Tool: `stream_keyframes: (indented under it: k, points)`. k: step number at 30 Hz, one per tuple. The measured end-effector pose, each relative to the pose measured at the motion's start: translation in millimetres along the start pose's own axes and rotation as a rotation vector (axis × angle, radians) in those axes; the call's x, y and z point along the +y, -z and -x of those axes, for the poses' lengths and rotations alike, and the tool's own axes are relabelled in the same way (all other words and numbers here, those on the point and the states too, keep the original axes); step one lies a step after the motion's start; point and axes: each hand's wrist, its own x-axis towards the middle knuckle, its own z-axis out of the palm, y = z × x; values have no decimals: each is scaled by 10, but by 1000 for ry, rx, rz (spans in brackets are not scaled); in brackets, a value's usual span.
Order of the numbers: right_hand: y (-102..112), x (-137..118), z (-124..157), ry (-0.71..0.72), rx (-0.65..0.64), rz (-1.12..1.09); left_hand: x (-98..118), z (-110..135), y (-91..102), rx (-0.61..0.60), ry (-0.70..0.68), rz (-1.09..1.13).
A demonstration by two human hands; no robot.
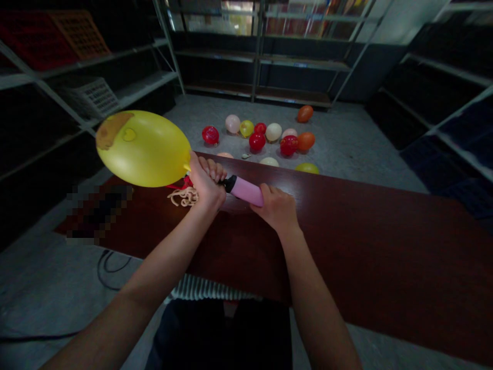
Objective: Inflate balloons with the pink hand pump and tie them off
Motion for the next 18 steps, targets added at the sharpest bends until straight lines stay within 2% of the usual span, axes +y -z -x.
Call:
stream_keyframes:
  k: [2,7,10,18]
  points:
    - [-22,-2,-1,5,8,-22,-2,10,-2,-10,3,7]
    - [-5,45,1,17,94,1,65,-22,-29,57,26,15]
    - [32,87,7,21,101,37,114,-59,-32,96,36,2]
    - [91,480,71,-14,130,168,382,-214,-42,164,21,34]
